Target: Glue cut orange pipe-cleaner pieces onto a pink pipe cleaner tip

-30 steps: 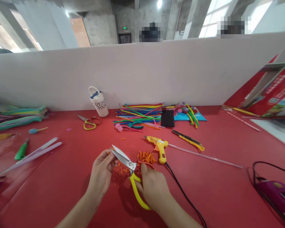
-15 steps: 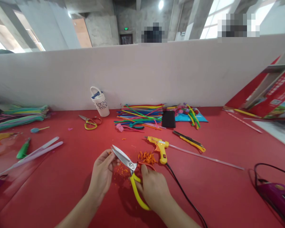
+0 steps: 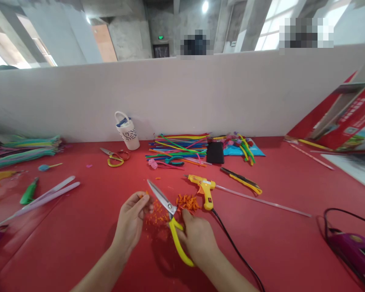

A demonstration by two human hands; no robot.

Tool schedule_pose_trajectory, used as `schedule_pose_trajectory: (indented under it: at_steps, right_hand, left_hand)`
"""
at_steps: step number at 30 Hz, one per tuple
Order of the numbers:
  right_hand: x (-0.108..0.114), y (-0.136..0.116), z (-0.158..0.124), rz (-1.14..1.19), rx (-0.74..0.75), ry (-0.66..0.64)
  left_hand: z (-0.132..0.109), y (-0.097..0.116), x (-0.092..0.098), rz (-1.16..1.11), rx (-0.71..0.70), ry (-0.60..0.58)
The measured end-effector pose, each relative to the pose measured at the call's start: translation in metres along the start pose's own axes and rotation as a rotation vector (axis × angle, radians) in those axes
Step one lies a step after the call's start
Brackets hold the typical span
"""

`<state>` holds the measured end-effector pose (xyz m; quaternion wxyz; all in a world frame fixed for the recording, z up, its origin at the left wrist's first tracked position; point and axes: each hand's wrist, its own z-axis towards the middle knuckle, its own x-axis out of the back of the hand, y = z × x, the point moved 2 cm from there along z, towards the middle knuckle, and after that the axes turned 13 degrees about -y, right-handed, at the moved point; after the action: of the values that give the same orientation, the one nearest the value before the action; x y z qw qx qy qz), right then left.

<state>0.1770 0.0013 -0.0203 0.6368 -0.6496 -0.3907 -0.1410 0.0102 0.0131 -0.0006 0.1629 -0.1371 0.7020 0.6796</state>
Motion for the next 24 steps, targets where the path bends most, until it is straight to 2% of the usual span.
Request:
schedule_pose_trajectory:
  at_steps: [2,6,11,17,24]
  right_hand:
    - [0.003,-0.002,0.004,0.226,-0.007,-0.015]
    - [0.008,-0.01,0.008,0.478,0.01,-0.1]
    - [0.011,-0.015,0.006,0.599,0.018,-0.149]
    - [0.009,-0.016,0.007,0.634,0.006,-0.155]
    - [0.006,-0.011,0.008,0.656,-0.03,-0.132]
  left_hand:
    - [0.0,-0.002,-0.003,0.052,0.066,-0.059]
    - [-0.002,-0.011,-0.012,0.167,0.195,-0.217]
    - [-0.006,-0.019,-0.017,0.28,0.265,-0.333]
    - [-0.009,-0.02,-0.018,0.443,0.265,-0.368]
    - [-0.011,-0.019,-0.019,0.648,0.15,-0.356]
